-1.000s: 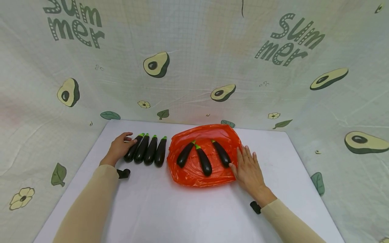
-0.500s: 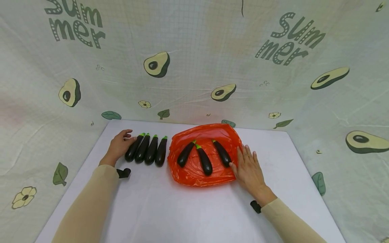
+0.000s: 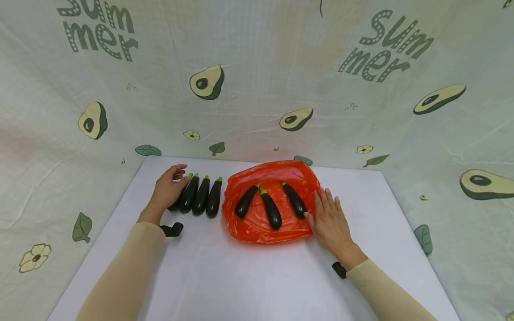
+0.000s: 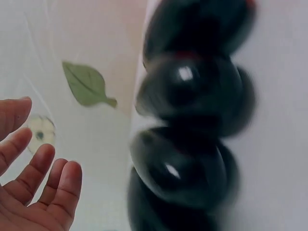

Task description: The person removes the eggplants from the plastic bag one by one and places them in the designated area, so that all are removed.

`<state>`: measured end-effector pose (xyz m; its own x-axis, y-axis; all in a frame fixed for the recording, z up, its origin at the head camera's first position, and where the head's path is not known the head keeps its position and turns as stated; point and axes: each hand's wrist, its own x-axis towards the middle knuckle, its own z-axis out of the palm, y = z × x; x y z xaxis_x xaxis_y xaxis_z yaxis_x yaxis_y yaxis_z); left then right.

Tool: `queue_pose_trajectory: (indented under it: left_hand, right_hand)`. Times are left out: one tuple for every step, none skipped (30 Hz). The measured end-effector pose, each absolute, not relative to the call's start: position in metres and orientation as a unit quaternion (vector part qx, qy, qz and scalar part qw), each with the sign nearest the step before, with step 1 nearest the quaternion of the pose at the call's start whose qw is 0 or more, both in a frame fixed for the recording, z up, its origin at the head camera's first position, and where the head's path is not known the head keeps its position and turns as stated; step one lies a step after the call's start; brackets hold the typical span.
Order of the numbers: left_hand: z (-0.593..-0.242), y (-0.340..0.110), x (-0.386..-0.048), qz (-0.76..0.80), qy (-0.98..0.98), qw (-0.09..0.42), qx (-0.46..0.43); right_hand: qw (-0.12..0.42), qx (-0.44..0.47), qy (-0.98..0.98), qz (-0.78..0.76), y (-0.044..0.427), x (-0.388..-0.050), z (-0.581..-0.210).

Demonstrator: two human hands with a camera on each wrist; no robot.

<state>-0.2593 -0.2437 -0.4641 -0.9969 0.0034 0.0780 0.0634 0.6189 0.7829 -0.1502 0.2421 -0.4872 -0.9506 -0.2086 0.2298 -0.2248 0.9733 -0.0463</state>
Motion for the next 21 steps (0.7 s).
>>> queue_pose_trajectory:
  left_hand:
    - [-0.462, -0.24, -0.258, -0.439, -0.898, 0.035, -0.022]
    - [-0.46, -0.237, -0.256, -0.443, -0.895, 0.035, -0.026]
    - [-0.458, -0.233, -0.255, -0.449, -0.892, 0.036, -0.032]
    - [-0.455, -0.229, -0.253, -0.453, -0.89, 0.035, -0.036]
    - [-0.453, -0.224, -0.251, -0.455, -0.889, 0.033, -0.039]
    - [-0.45, -0.219, -0.249, -0.458, -0.887, 0.032, -0.044]
    - [-0.447, -0.214, -0.247, -0.46, -0.886, 0.031, -0.049]
    - [-0.444, -0.209, -0.245, -0.461, -0.885, 0.03, -0.055]
    - [-0.441, -0.204, -0.243, -0.459, -0.886, 0.028, -0.061]
    - [-0.438, -0.198, -0.24, -0.459, -0.886, 0.026, -0.066]
    - [-0.436, -0.193, -0.238, -0.458, -0.886, 0.025, -0.073]
    - [-0.433, -0.188, -0.236, -0.46, -0.884, 0.024, -0.079]
    - [-0.431, -0.183, -0.234, -0.463, -0.882, 0.022, -0.083]
    - [-0.428, -0.178, -0.232, -0.466, -0.88, 0.017, -0.087]
    - [-0.427, -0.172, -0.231, -0.471, -0.877, 0.014, -0.092]
    - [-0.425, -0.167, -0.229, -0.474, -0.875, 0.011, -0.097]
    - [-0.424, -0.161, -0.228, -0.476, -0.873, 0.006, -0.102]
    - [-0.423, -0.155, -0.227, -0.48, -0.871, 0.002, -0.105]
    - [-0.423, -0.15, -0.225, -0.484, -0.868, -0.002, -0.109]
    - [-0.423, -0.144, -0.225, -0.488, -0.866, -0.005, -0.113]
    - [-0.423, -0.139, -0.224, -0.492, -0.863, -0.008, -0.118]
  right_hand:
    - [0.113, 0.11, -0.987, 0.036, 0.242, -0.15, -0.487]
    - [0.114, 0.111, -0.987, 0.036, 0.242, -0.15, -0.487]
    - [0.116, 0.112, -0.986, 0.036, 0.242, -0.15, -0.486]
    - [0.117, 0.112, -0.986, 0.037, 0.242, -0.151, -0.486]
    - [0.118, 0.112, -0.986, 0.038, 0.242, -0.15, -0.486]
    - [0.119, 0.113, -0.986, 0.037, 0.243, -0.15, -0.486]
    - [0.119, 0.113, -0.986, 0.038, 0.243, -0.151, -0.486]
    - [0.118, 0.113, -0.986, 0.038, 0.243, -0.151, -0.485]
    - [0.118, 0.112, -0.986, 0.038, 0.243, -0.151, -0.485]
    - [0.117, 0.112, -0.986, 0.038, 0.243, -0.151, -0.485]
    - [0.116, 0.112, -0.986, 0.038, 0.243, -0.151, -0.485]
    - [0.115, 0.112, -0.986, 0.038, 0.242, -0.151, -0.485]
    - [0.113, 0.111, -0.987, 0.038, 0.242, -0.151, -0.484]
    - [0.111, 0.11, -0.987, 0.038, 0.242, -0.151, -0.484]
    - [0.11, 0.109, -0.987, 0.038, 0.242, -0.151, -0.484]
    - [0.108, 0.109, -0.987, 0.038, 0.242, -0.151, -0.484]
    - [0.108, 0.108, -0.988, 0.038, 0.241, -0.151, -0.484]
    - [0.107, 0.108, -0.988, 0.038, 0.241, -0.151, -0.484]
    - [0.107, 0.107, -0.988, 0.038, 0.241, -0.151, -0.485]
    - [0.107, 0.107, -0.988, 0.039, 0.241, -0.151, -0.485]
    - [0.107, 0.107, -0.988, 0.039, 0.241, -0.151, -0.485]
